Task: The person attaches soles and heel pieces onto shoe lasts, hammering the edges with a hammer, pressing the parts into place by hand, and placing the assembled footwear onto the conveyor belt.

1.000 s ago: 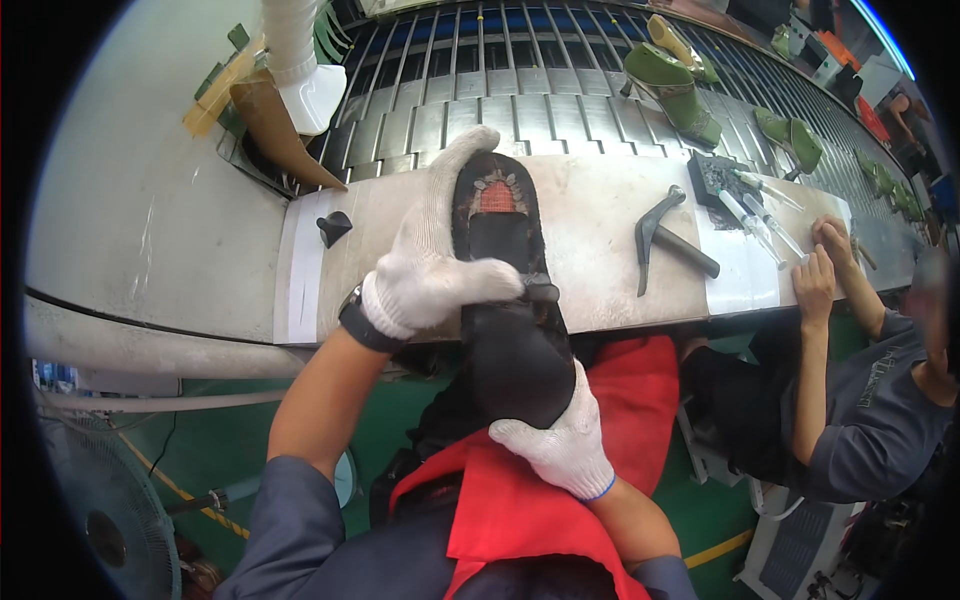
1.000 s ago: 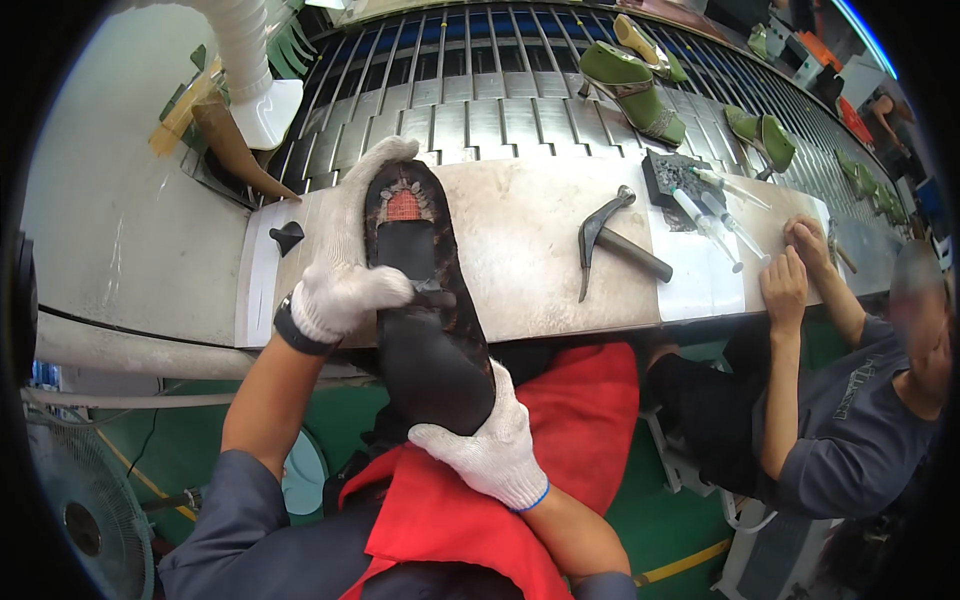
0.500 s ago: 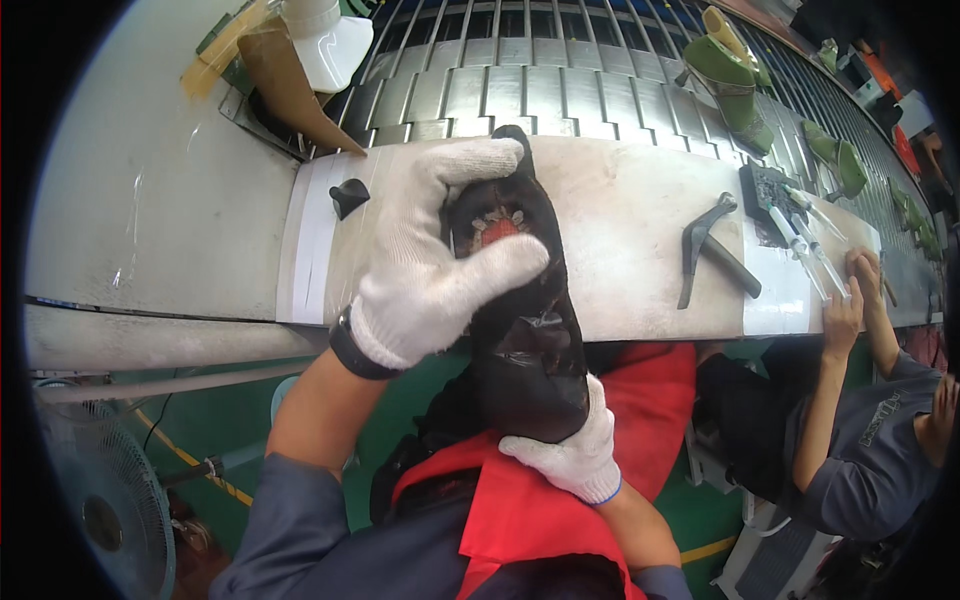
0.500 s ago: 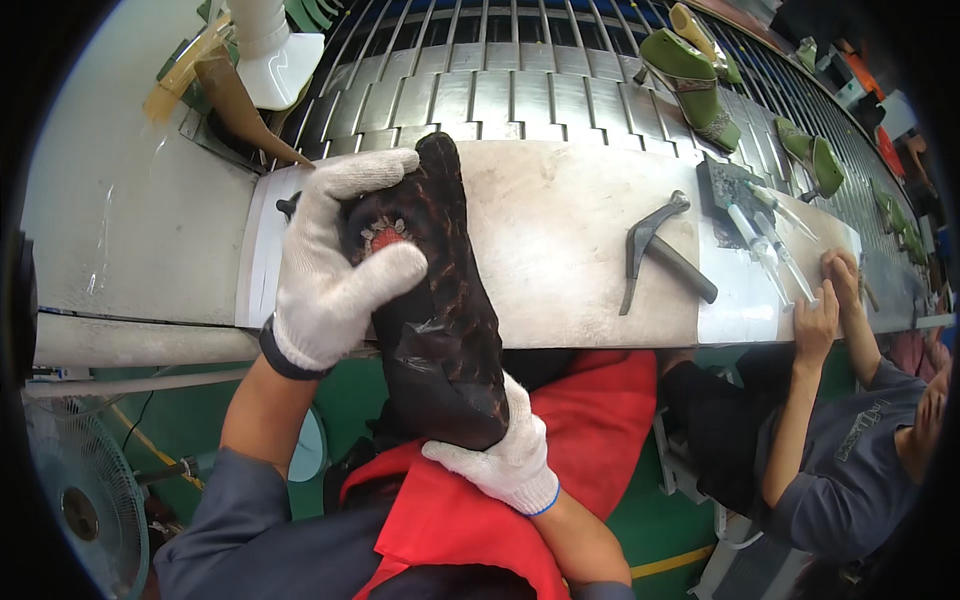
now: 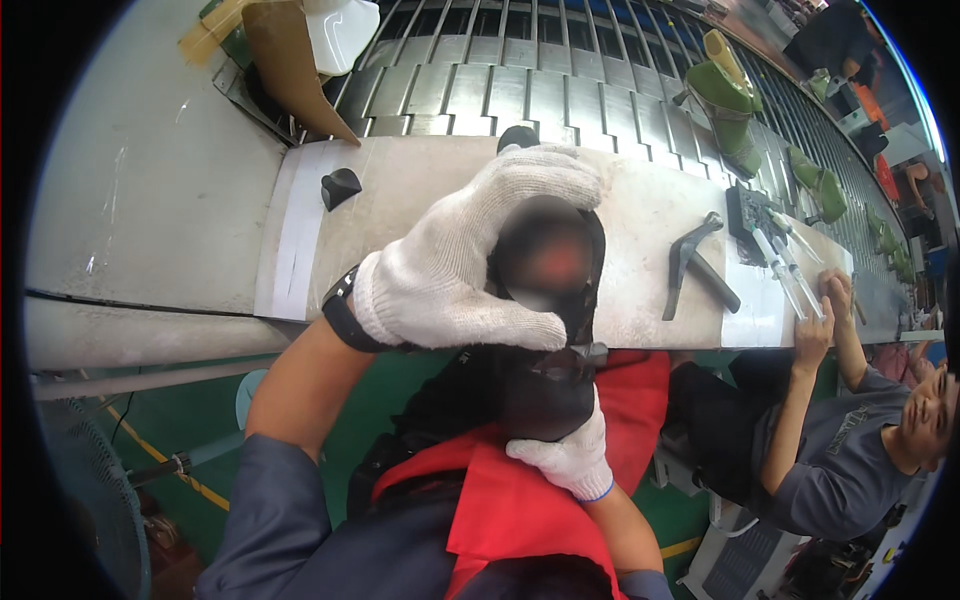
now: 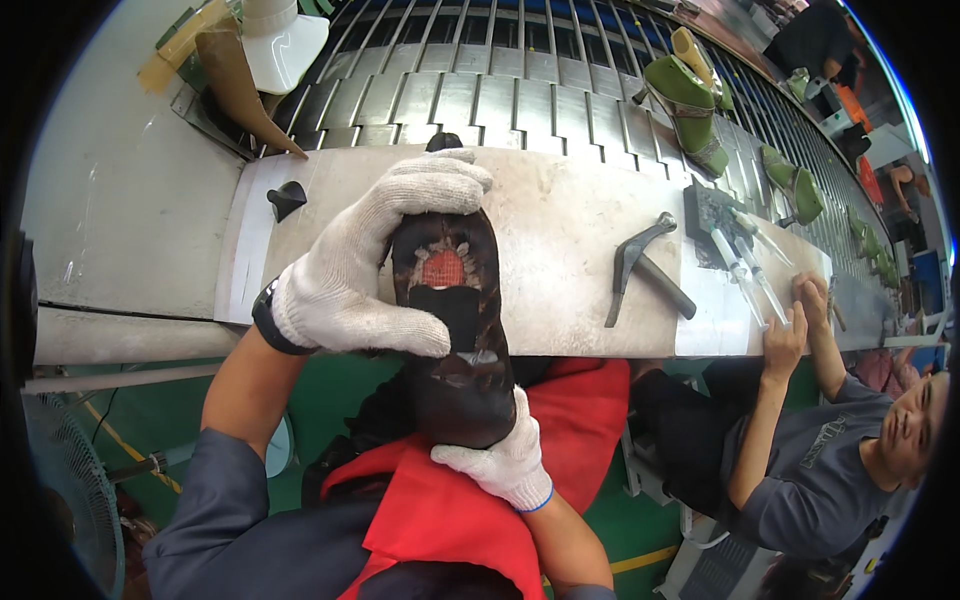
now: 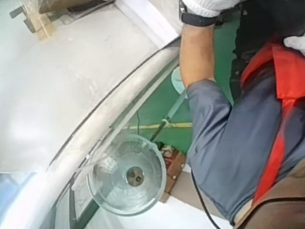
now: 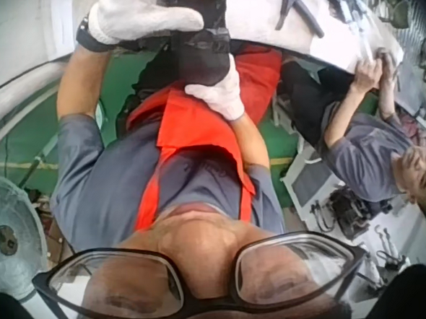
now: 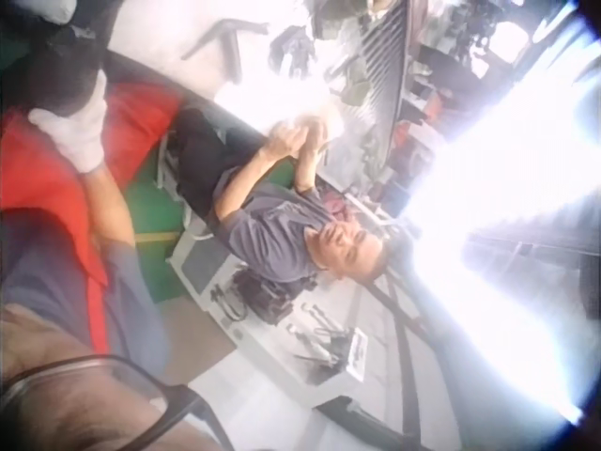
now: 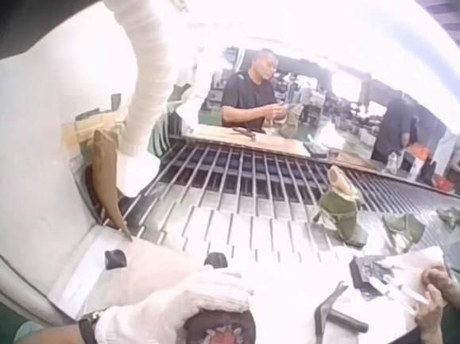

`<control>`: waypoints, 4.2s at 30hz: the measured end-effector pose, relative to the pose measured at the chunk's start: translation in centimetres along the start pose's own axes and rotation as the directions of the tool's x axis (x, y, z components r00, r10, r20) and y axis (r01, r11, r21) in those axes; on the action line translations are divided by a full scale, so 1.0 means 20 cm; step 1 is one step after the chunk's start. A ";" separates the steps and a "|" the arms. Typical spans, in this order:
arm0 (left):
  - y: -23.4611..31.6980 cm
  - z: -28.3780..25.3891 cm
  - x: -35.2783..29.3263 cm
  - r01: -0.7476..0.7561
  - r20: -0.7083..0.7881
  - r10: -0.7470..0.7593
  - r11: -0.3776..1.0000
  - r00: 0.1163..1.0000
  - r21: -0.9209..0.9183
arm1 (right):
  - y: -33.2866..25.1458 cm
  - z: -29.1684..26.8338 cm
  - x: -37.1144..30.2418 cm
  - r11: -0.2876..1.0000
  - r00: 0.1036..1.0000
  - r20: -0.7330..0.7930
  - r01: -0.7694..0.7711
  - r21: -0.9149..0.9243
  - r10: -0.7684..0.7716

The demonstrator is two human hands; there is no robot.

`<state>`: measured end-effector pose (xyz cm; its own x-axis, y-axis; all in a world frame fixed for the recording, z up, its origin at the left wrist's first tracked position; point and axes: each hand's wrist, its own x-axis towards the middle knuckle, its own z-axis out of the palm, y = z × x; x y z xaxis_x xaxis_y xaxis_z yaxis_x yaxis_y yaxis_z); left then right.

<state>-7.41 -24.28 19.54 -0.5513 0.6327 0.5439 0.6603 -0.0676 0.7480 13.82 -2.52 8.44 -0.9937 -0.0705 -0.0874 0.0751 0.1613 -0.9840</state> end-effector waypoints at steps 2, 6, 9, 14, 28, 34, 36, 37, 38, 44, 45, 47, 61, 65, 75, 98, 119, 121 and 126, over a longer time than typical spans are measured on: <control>0.02 0.00 -0.01 0.003 -0.006 -0.003 1.000 1.000 0.007 | 0.01 0.00 0.01 0.998 1.000 0.027 -0.006 -0.062 0.008; -0.01 0.00 -0.05 -0.018 -0.027 0.018 1.000 0.999 0.009 | 0.06 0.02 0.00 0.987 0.999 0.029 0.030 -0.158 -0.025; -0.01 -0.01 -0.07 -0.044 -0.053 0.045 0.999 0.998 0.025 | 0.09 0.02 0.01 0.967 0.995 0.082 0.081 -0.242 -0.063; -0.05 0.00 -0.10 -0.097 -0.078 0.098 0.995 0.992 0.016 | 0.05 -0.01 0.03 0.952 0.987 0.146 0.111 -0.287 -0.071; -0.05 0.01 -0.06 -0.134 -0.006 0.138 0.967 0.990 0.216 | -0.53 -0.25 0.59 0.977 0.977 0.131 0.182 -0.114 -0.167; -0.12 0.14 0.04 -0.290 -0.249 0.300 0.954 0.921 0.075 | -0.58 -0.28 0.68 0.955 0.990 0.137 -0.016 0.298 -0.026; -0.11 0.19 0.03 -0.307 -0.289 0.312 0.950 0.905 0.066 | -0.54 -0.39 0.85 0.865 0.989 0.070 0.078 0.496 -0.129; -0.09 0.20 0.04 -0.334 -0.353 0.353 0.935 0.866 0.118 | -0.61 -0.40 0.94 0.962 0.993 0.039 0.097 0.256 -0.110; -0.09 0.19 0.01 -0.329 -0.338 0.352 0.936 0.873 0.126 | -0.69 -0.37 1.03 0.994 0.994 0.002 0.106 0.000 -0.106; -0.03 0.18 -0.15 -0.296 -0.340 0.358 0.929 0.870 0.221 | -1.00 0.16 1.51 0.668 0.822 0.488 0.542 -0.510 -0.295; -0.04 0.19 -0.15 -0.326 -0.344 0.386 0.919 0.856 0.220 | -1.03 0.25 1.59 0.598 0.744 0.587 0.639 -0.484 -0.319; -0.03 0.22 -0.13 -0.343 -0.325 0.402 0.912 0.856 0.224 | -1.10 0.44 1.65 0.535 0.641 0.728 0.714 -0.452 -0.241; -0.11 0.11 0.13 -0.249 -0.163 0.278 0.952 0.947 0.178 | -0.86 -0.30 1.49 0.631 0.841 0.103 0.473 -0.614 -0.531; -0.17 0.10 0.16 -0.181 -0.132 0.174 0.983 0.976 -0.042 | -0.54 -0.58 0.99 0.708 0.920 -0.082 0.235 -0.666 -0.383; -0.20 0.15 0.13 -0.081 -0.154 0.064 0.991 0.986 -0.105 | -0.16 -0.41 0.59 0.730 0.832 -0.206 0.300 -0.614 -0.516; -0.18 0.17 0.12 0.032 -0.209 -0.049 0.996 0.977 -0.087 | -0.67 -0.30 0.50 0.319 0.582 0.365 0.757 -0.571 -0.727; -0.17 0.12 0.10 0.026 -0.174 -0.047 0.992 0.984 -0.121 | -0.72 -0.25 0.51 0.335 0.591 0.384 0.762 -0.554 -0.710; -0.16 0.12 0.10 0.046 -0.172 -0.066 0.992 0.983 -0.119 | -0.73 -0.25 0.51 0.335 0.592 0.392 0.763 -0.553 -0.704; -0.16 0.09 0.08 0.046 -0.155 -0.058 0.996 0.986 -0.076 | -0.73 -0.24 0.52 0.320 0.587 0.397 0.764 -0.560 -0.706</control>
<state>-9.57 -21.62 17.36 -0.6607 0.5085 0.5521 0.5931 -0.0970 0.7992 2.06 -0.96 22.62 -0.6031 -0.5460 0.5814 -0.7819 0.5490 -0.2954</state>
